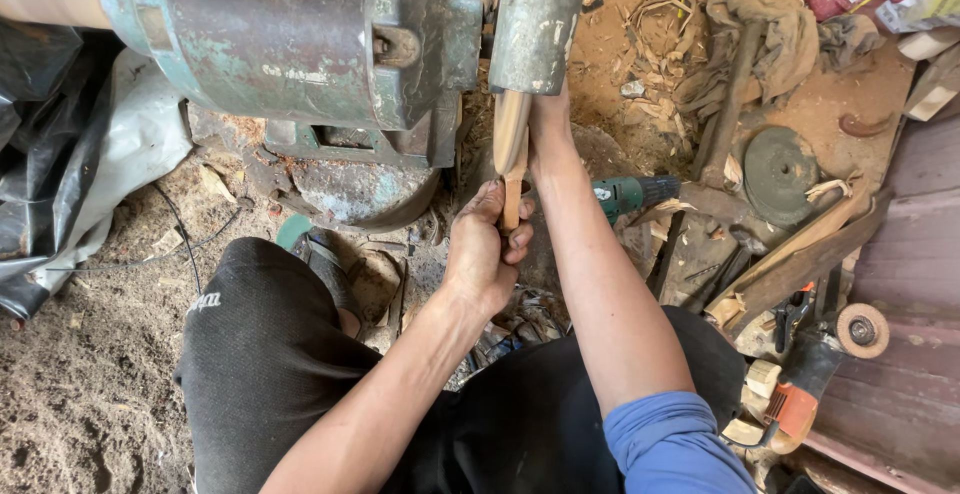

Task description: The person uses a bench grinder to shape a long, thin piece of wood. They hold the wood with both hands and repeatedly press it against the rotating grinding wheel, rotating and repositioning the wood to smooth its edges and surfaces.

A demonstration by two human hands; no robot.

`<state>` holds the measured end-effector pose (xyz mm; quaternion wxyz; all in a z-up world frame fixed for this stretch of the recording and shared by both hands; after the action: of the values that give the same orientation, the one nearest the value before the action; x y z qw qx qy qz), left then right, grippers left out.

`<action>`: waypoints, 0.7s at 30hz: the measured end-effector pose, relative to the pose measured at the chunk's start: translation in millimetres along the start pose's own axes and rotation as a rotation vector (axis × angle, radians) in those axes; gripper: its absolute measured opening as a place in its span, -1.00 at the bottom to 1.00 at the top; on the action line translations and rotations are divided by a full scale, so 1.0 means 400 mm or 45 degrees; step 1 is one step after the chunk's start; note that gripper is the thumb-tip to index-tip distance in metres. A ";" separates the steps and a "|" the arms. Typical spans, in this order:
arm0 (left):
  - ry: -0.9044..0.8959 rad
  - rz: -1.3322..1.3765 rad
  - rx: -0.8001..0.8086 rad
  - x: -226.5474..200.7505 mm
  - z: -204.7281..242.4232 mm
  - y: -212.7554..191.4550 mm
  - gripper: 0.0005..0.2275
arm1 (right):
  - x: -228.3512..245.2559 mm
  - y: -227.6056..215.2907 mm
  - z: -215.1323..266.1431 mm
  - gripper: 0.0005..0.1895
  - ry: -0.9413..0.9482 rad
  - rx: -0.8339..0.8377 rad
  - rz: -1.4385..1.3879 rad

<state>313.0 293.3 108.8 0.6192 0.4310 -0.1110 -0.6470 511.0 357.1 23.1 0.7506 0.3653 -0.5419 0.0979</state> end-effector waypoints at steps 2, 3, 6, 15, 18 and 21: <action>-0.010 0.022 0.006 0.003 -0.001 0.000 -0.82 | 0.004 0.000 0.003 -0.59 -0.003 -0.010 0.016; -0.011 0.036 0.008 0.005 -0.001 0.002 -0.82 | 0.008 0.002 0.007 -0.59 -0.003 -0.013 0.024; -0.008 0.052 0.026 0.007 0.009 0.004 -0.82 | 0.019 0.011 0.023 -0.61 0.023 -0.043 0.018; -0.040 0.052 0.016 0.044 0.098 -0.017 -0.84 | 0.088 0.055 0.139 -0.63 -0.040 -0.044 0.327; -0.050 0.045 0.014 0.063 0.138 -0.031 -0.84 | 0.114 0.074 0.201 -0.54 0.019 -0.076 0.436; -0.040 0.016 0.022 0.081 0.182 -0.042 -0.83 | 0.138 0.093 0.276 -0.50 0.091 -0.100 0.626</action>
<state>255.0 239.2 127.9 0.6177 0.4255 -0.1292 -0.6487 430.8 297.6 104.5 0.7364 0.1893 -0.5911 0.2693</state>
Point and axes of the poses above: each hand's wrist, its own z-axis away from the middle knuckle, its own y-axis out of the palm, x = y × z, the point moved 7 cm from there along -z, towards the middle knuckle, and after that the axes turned 4 degrees about -y, right-handed, at the moved point
